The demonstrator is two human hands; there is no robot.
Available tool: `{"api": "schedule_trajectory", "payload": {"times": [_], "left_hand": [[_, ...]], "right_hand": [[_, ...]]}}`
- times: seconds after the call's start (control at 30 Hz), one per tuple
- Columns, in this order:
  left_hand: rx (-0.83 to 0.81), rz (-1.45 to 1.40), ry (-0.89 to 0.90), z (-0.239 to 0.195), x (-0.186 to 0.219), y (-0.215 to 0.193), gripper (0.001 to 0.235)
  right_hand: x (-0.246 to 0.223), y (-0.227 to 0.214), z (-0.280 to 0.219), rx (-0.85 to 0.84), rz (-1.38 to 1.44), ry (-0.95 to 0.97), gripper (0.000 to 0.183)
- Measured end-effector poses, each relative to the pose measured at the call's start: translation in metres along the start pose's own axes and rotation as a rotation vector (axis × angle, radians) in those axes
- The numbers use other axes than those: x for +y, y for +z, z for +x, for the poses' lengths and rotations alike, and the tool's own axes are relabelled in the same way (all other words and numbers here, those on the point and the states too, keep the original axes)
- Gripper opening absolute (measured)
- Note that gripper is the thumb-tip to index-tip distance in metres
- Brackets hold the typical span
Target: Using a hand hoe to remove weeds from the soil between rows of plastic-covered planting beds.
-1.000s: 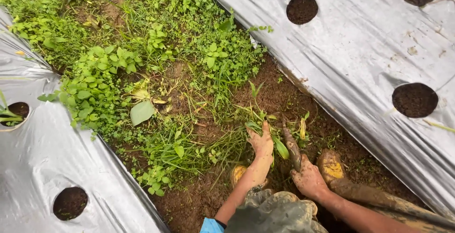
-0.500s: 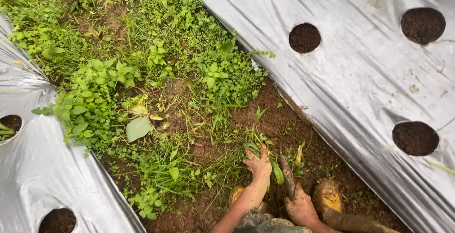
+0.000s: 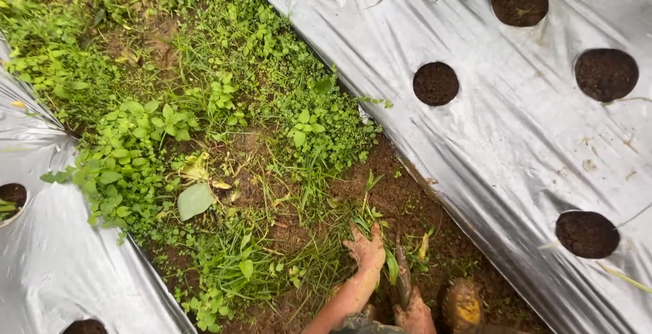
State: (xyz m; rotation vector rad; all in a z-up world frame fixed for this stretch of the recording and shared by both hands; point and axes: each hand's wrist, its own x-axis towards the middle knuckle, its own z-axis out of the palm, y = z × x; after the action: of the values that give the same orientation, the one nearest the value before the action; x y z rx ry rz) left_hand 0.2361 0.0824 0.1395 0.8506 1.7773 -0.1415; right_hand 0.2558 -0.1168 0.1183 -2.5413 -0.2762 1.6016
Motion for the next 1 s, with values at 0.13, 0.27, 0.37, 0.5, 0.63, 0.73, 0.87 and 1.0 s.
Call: {"api": "schedule_trajectory", "payload": {"times": [0.13, 0.27, 0.37, 0.5, 0.63, 0.73, 0.87, 1.0], "left_hand": [[-0.006, -0.027, -0.010, -0.024, 0.023, -0.014, 0.091], [0.013, 0.206, -0.017, -0.030, 0.041, -0.014, 0.095], [-0.003, 0.294, 0.026, -0.066, 0.066, -0.020, 0.098], [-0.032, 0.234, 0.000, -0.176, 0.127, -0.059, 0.095], [-0.108, 0.063, 0.020, -0.326, 0.188, -0.123, 0.096], [-0.116, -0.003, 0.059, -0.422, 0.228, -0.159, 0.096], [-0.026, 0.088, 0.121, -0.454, 0.222, -0.159, 0.101], [-0.069, -0.161, 0.063, -0.585, 0.266, -0.195, 0.100]], "right_hand": [[-0.062, -0.057, -0.054, -0.085, 0.132, -0.104, 0.026], [-0.149, -0.126, -0.139, -0.177, 0.416, -0.014, 0.034], [-0.162, -0.168, -0.200, -0.163, 0.431, 0.016, 0.034], [-0.192, -0.224, -0.299, -0.161, 0.549, -0.021, 0.030], [-0.186, -0.267, -0.378, -0.143, 0.383, -0.026, 0.023], [-0.211, -0.320, -0.458, -0.095, 0.220, -0.012, 0.045], [-0.220, -0.374, -0.537, -0.118, 0.124, 0.054, 0.048], [-0.209, -0.423, -0.602, -0.119, 0.056, -0.056, 0.056]]}}
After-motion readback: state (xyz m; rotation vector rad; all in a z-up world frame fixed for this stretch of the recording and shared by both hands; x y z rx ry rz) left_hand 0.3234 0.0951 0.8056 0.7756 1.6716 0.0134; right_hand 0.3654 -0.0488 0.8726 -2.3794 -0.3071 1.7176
